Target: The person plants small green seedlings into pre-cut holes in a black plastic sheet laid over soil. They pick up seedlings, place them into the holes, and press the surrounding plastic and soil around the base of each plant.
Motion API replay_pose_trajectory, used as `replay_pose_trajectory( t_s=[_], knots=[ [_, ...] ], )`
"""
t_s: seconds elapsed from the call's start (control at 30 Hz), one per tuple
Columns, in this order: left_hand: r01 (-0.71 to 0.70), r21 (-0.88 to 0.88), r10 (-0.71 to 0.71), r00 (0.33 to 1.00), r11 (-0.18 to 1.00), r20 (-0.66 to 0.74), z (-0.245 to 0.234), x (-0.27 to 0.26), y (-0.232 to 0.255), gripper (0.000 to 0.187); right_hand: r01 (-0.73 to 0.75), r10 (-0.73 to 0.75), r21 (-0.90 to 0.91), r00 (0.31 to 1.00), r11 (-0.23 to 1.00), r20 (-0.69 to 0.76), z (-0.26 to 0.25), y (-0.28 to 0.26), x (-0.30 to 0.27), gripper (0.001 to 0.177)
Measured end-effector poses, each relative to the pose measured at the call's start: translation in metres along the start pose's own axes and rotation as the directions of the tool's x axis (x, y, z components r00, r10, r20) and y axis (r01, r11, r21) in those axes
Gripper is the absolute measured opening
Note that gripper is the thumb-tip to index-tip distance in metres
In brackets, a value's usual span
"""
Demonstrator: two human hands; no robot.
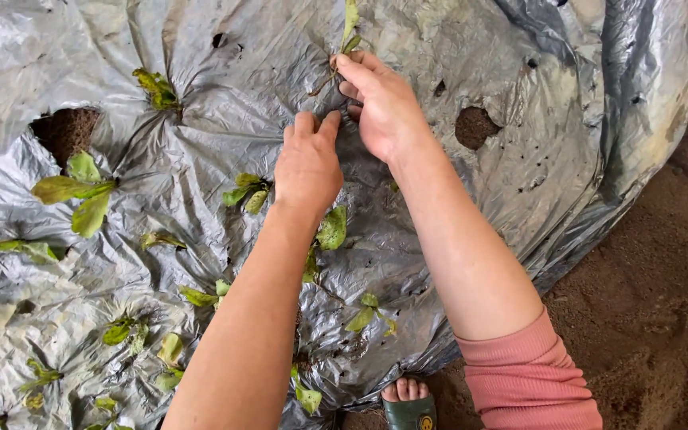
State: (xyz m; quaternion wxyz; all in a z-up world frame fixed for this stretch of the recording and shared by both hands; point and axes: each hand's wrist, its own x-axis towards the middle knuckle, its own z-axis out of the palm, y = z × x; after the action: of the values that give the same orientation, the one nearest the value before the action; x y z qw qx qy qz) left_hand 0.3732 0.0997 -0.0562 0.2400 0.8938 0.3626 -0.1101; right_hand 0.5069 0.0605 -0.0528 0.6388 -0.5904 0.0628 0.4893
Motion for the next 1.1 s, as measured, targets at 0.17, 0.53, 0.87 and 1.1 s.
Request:
replay_pose_trajectory(
  t_s=[0.17,0.53,0.87,1.1],
  knots=[
    [0.047,0.141,-0.063,0.992,0.989,0.112,-0.002,0.008,0.009,0.072,0.028,-0.026,-0.039,0.999,0.999,0.045,-0.001,0.001,-0.001,0.013],
    [0.124,0.216,-0.14,0.988,0.968,0.061,0.016,0.018,0.015,0.049,0.118,-0.117,-0.011,0.989,0.993,0.094,0.003,0.012,0.003,0.016],
    [-0.059,-0.052,0.055,0.996,0.997,-0.077,-0.012,-0.019,0.002,0.069,0.378,-0.357,-0.292,0.926,0.879,0.124,-0.005,-0.008,-0.027,0.017],
    [-0.268,-0.129,0.213,0.919,0.955,-0.332,-0.028,-0.147,0.012,0.041,0.597,-0.645,-0.779,0.675,0.192,0.359,-0.022,0.011,-0.013,0.008]
  ],
)
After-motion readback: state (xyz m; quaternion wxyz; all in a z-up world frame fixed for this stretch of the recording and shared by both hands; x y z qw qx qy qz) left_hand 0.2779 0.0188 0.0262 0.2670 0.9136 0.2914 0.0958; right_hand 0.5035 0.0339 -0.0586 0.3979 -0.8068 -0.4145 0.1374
